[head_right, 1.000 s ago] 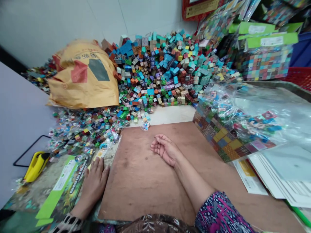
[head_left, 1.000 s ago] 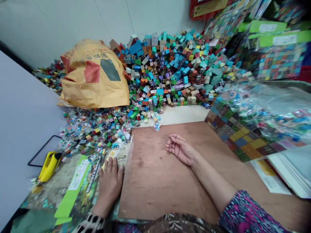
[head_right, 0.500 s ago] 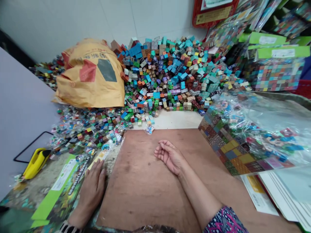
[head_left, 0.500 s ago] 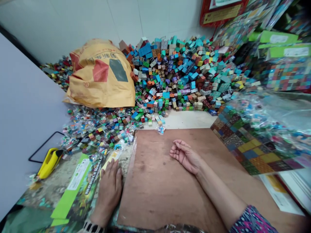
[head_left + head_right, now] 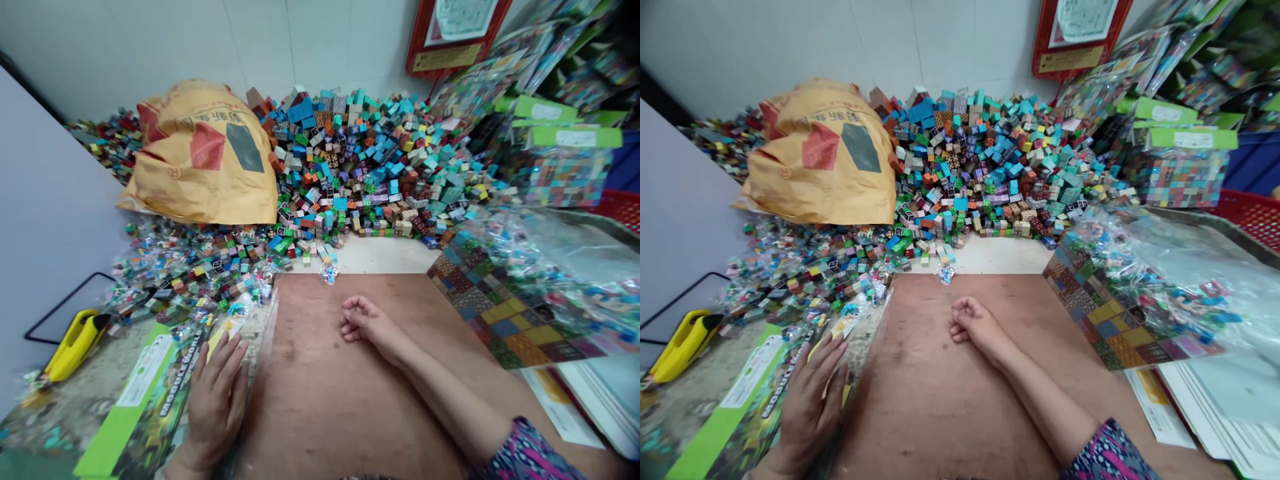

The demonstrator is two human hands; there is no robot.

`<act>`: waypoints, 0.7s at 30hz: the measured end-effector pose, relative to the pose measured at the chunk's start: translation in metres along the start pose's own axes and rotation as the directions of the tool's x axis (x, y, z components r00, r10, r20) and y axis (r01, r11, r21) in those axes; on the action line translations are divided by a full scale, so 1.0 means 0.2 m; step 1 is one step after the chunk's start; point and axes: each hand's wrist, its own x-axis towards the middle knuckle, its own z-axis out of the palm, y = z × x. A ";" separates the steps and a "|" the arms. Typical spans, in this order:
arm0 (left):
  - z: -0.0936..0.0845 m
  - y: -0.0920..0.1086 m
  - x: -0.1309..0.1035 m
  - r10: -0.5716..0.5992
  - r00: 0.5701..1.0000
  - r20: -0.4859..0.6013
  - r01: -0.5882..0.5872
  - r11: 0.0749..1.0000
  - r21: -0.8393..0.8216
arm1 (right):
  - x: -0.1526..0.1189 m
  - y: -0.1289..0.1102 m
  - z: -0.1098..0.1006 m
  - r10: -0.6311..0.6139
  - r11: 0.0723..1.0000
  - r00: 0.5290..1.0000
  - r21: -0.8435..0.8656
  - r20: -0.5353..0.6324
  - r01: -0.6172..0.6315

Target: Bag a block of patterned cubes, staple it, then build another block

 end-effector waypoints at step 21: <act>0.35 -0.19 0.61 -0.372 0.843 0.388 0.323 0.928 0.187 | 0.48 -0.04 0.35 -0.354 0.737 0.935 -0.617 -0.002 0.277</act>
